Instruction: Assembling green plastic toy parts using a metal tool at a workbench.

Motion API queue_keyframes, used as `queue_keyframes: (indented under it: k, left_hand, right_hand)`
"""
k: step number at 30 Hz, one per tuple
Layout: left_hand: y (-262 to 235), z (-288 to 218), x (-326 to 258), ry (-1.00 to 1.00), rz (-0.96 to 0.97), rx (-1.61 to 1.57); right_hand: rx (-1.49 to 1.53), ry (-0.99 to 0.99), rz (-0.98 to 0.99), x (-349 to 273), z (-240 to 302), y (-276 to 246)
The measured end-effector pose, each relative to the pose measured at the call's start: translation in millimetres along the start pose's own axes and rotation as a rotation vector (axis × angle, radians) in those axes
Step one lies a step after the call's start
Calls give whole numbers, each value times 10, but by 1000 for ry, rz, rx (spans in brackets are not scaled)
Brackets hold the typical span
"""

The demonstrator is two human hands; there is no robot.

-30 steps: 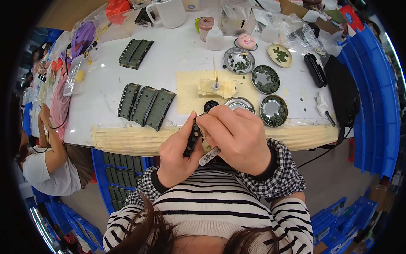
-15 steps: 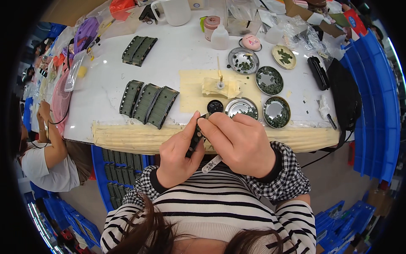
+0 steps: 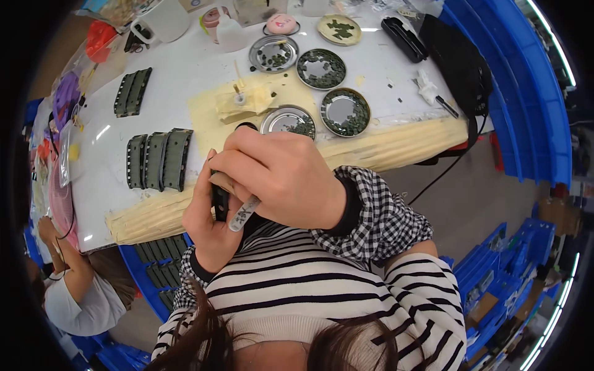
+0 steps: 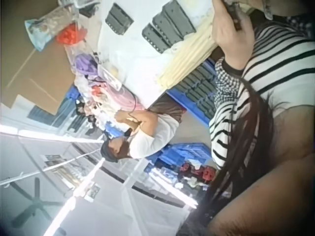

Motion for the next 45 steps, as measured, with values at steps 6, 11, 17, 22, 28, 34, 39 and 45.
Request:
queue_keyframes:
  k: [6, 11, 17, 22, 28, 34, 39, 45]
  left_hand:
    - [26, 6, -58, -3, 20, -11]
    - [1, -17, -27, 16, 32, -64]
    - [-24, 139, -251, -231, 141, -481]
    - [11, 233, -261, -310, 198, -700]
    - [-24, 281, -178, -296, 226, -770]
    - [-60, 218, -103, -479, 195, -933]
    - [-127, 192, -5, -759, 211, -1238]
    - [-97, 299, 15, -887, 250, -1497]
  right_hand:
    - [11, 48, -1, -67, 70, -13]
    - [93, 110, -41, -60, 75, -92]
    - [43, 290, -138, 55, -9, -313]
    - [27, 325, -120, 134, -90, -289]
    - [98, 259, -24, 118, -104, -222]
    - [9, 327, -55, 145, -189, -275]
    - [-127, 342, -23, 307, -524, -197]
    - [-101, 351, 51, 370, -667, -33]
Point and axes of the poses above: each hand's wrist, its own x-axis towards the middle knuckle, its own y-axis out of the palm, z = x × y, the point moved 1 cm from there along x, towards the middle knuckle, and after that the axes turned 8 degrees about x, right-handed, at the moved point
